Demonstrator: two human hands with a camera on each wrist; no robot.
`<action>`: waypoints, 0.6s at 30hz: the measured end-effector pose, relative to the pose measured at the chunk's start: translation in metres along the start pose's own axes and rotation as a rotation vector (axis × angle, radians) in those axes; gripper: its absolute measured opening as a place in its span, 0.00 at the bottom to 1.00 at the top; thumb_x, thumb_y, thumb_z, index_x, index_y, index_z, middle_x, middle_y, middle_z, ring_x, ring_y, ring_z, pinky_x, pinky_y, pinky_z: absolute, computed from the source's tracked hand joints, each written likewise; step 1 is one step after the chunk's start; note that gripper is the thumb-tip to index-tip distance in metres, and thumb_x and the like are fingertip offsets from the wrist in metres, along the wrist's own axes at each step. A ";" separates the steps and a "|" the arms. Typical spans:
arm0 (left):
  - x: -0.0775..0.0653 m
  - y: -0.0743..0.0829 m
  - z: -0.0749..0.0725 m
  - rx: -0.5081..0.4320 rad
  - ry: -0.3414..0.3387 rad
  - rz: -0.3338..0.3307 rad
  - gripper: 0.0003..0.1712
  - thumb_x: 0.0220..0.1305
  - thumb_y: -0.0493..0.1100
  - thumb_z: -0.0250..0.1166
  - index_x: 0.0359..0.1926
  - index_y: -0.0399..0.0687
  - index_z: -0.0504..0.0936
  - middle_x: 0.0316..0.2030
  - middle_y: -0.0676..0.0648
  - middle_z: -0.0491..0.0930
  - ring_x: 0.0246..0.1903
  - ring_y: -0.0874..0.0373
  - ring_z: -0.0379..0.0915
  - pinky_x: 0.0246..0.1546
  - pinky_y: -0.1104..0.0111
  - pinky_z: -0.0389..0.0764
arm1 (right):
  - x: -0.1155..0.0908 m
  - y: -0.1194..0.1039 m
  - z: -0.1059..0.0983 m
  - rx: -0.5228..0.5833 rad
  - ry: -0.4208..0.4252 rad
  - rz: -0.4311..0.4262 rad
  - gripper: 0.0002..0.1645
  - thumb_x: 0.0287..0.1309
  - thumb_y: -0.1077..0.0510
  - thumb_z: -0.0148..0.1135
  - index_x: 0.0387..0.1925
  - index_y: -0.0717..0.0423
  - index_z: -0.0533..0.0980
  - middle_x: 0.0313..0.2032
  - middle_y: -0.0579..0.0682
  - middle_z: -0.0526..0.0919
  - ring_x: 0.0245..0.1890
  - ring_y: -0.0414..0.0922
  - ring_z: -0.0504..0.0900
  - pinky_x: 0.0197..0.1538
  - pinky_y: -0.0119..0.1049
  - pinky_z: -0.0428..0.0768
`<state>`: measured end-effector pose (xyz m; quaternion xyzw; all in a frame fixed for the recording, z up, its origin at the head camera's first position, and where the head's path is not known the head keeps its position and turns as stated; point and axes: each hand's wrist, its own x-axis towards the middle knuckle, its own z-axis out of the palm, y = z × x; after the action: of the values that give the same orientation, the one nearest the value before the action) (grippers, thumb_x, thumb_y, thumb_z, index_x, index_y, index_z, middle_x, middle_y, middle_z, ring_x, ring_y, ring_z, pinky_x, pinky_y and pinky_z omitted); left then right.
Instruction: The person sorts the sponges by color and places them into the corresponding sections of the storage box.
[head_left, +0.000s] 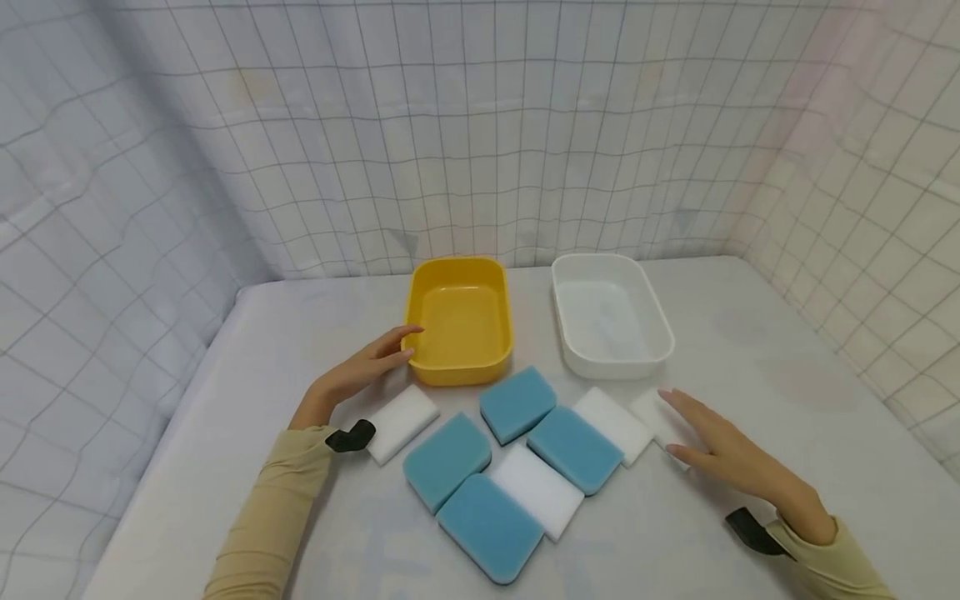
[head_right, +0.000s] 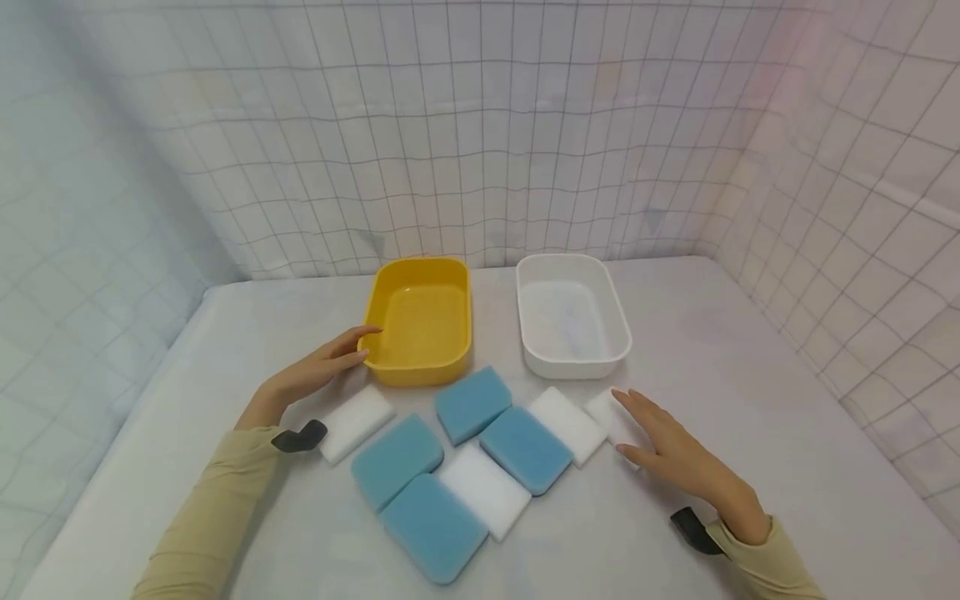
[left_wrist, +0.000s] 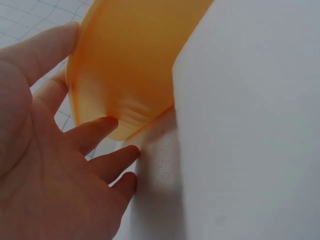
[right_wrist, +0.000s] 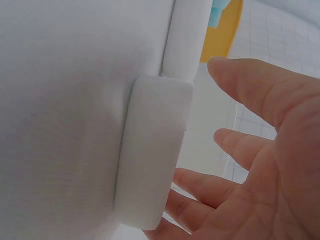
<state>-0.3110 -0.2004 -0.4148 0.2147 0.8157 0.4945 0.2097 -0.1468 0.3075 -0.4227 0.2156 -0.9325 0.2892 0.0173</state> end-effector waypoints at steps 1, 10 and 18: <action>0.000 0.000 0.000 0.000 0.000 0.000 0.30 0.71 0.55 0.49 0.70 0.61 0.54 0.74 0.44 0.43 0.74 0.42 0.34 0.70 0.39 0.41 | 0.000 0.000 0.001 0.005 -0.003 -0.001 0.42 0.61 0.51 0.59 0.71 0.52 0.52 0.68 0.66 0.58 0.68 0.23 0.45 0.57 0.03 0.41; 0.001 0.002 0.000 -0.007 -0.009 0.014 0.30 0.71 0.55 0.48 0.70 0.61 0.54 0.74 0.45 0.43 0.74 0.43 0.33 0.70 0.40 0.40 | 0.000 -0.002 0.002 -0.008 -0.016 0.004 0.43 0.59 0.52 0.61 0.71 0.53 0.53 0.67 0.68 0.58 0.66 0.66 0.56 0.56 0.04 0.38; -0.002 0.005 0.003 -0.011 0.001 0.014 0.30 0.71 0.53 0.48 0.70 0.59 0.53 0.74 0.45 0.44 0.74 0.44 0.34 0.70 0.41 0.40 | -0.001 -0.001 0.006 -0.055 0.004 -0.019 0.45 0.55 0.53 0.65 0.70 0.52 0.55 0.66 0.69 0.60 0.63 0.70 0.59 0.64 0.10 0.40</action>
<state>-0.3069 -0.1980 -0.4111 0.2192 0.8115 0.5005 0.2072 -0.1456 0.3041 -0.4271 0.2234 -0.9380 0.2636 0.0278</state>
